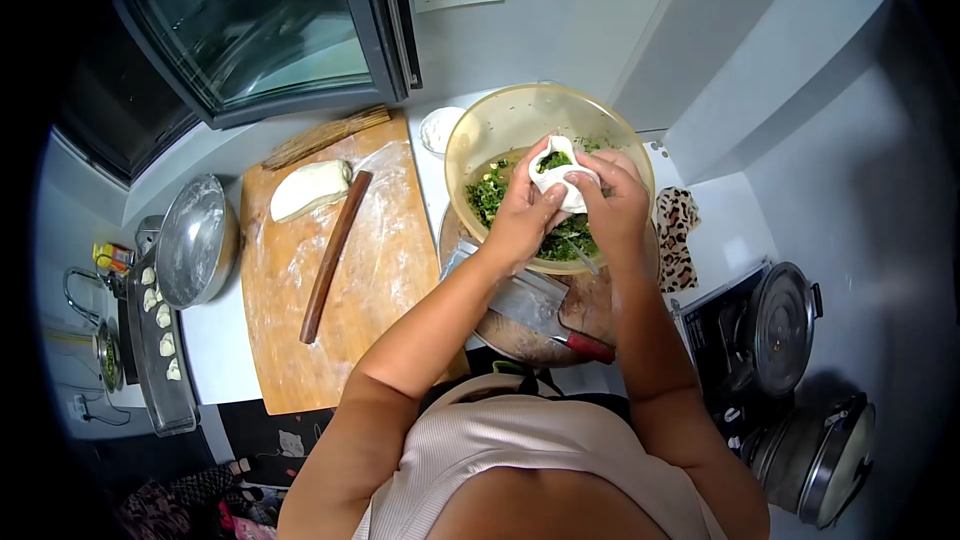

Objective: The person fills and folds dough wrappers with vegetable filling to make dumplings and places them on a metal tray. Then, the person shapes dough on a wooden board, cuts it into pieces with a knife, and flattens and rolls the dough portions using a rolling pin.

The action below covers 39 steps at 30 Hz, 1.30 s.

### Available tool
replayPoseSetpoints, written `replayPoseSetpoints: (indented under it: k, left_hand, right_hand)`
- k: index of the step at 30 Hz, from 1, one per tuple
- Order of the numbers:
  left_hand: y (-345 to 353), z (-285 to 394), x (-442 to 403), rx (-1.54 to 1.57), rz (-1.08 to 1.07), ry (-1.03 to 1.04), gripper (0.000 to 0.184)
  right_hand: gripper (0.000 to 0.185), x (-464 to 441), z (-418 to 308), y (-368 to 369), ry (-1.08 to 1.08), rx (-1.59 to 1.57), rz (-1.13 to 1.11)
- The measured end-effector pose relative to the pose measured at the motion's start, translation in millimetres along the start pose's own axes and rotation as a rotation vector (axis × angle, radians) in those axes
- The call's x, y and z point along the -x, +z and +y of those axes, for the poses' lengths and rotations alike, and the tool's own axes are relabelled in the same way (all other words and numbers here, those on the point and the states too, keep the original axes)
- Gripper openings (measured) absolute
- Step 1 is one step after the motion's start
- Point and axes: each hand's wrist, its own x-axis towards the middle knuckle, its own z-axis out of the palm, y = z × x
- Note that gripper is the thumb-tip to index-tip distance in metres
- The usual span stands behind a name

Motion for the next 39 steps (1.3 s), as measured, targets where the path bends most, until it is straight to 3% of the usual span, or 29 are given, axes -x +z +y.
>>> replayPoseSetpoints:
  k: [3, 9, 12, 15, 18, 21, 24, 27, 32, 36, 39]
  left_hand:
    - [2.7, 4.2, 3.0, -0.008, -0.002, -0.05, 0.057]
    - [1.3, 10.6, 4.0, -0.322, 0.03, 0.086, 0.039]
    - [-5.5, 7.5, 0.9, -0.444, 0.03, 0.172, 0.032]
    - [-14.1, 12.7, -4.5, -0.567, -0.061, 0.174, 0.034]
    - [-12.7, 12.2, -6.9, -0.563, 0.024, 0.125, 0.045]
    - [0.3, 17.1, 3.1, -0.196, 0.015, 0.015, 0.056]
    - [-4.0, 13.2, 5.0, 0.001, -0.015, -0.078, 0.064]
    - [-2.9, 21.2, 7.2, -0.053, 0.028, -0.134, 0.066]
    - [-7.3, 14.9, 1.6, -0.241, -0.036, -0.002, 0.067]
    - [-8.0, 19.5, -0.3, -0.322, -0.047, -0.02, 0.067]
    - [-8.5, 20.5, 0.0, -0.333, -0.054, -0.035, 0.064]
  right_hand:
    - [0.014, 2.0, -10.3, -1.6, 0.073, 0.016, -0.022]
    - [0.012, 1.5, -4.5, 2.0, -0.064, 0.04, -0.025]
    - [0.01, 3.5, -10.4, 8.8, 0.251, -0.187, -0.036]
    - [0.007, -2.4, -12.6, 7.6, 0.115, -0.111, -0.058]
    - [0.011, -2.4, -3.5, 3.2, 0.056, -0.011, -0.12]
    - [0.018, 0.5, 6.6, 7.0, 0.108, -0.06, -0.088]
    - [0.024, -1.3, 4.1, -0.4, 0.002, 0.077, -0.202]
    - [0.023, -11.1, -22.5, -3.0, -0.019, 0.152, -0.235]
    - [0.019, -17.9, -6.8, 1.6, 0.094, 0.001, -0.337]
    - [0.014, -16.5, -12.5, 1.8, 0.204, -0.042, -0.349]
    - [0.012, -15.5, -10.1, 4.1, 0.156, -0.017, -0.335]
